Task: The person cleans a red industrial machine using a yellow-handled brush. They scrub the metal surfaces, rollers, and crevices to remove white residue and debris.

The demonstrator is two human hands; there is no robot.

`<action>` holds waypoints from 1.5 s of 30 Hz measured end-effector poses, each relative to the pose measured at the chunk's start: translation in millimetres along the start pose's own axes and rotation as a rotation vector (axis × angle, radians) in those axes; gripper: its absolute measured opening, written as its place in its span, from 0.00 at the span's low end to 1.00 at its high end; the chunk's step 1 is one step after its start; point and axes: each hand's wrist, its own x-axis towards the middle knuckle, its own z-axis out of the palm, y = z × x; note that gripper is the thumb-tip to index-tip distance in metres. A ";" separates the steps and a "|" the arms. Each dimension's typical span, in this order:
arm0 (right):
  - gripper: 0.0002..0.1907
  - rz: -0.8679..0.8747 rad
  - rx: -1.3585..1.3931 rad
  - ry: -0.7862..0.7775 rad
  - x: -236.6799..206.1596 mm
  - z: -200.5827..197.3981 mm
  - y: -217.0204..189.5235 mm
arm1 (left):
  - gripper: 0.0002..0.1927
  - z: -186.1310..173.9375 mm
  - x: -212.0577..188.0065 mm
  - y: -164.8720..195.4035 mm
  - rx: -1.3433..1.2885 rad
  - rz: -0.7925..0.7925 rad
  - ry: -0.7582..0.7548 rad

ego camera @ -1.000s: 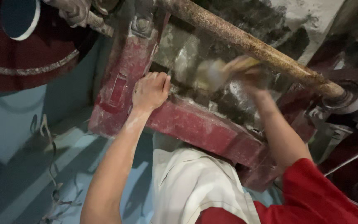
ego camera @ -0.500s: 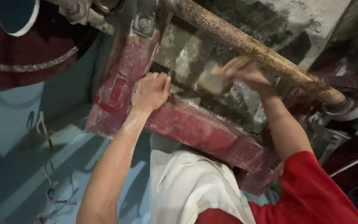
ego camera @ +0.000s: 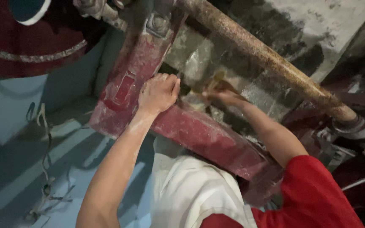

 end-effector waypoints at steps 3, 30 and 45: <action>0.22 0.303 -0.120 0.288 18.1 -57.6 55.0 | 0.12 0.3 -1.0 -0.4 0.001 0.003 0.000; 0.23 0.223 -0.086 0.205 185.2 -47.8 -7.2 | 0.13 -6.7 1.9 -2.4 -0.041 -0.009 0.029; 0.24 0.242 0.034 0.124 -3.1 -54.9 37.9 | 0.14 0.9 -0.5 -6.2 0.008 -0.011 -0.012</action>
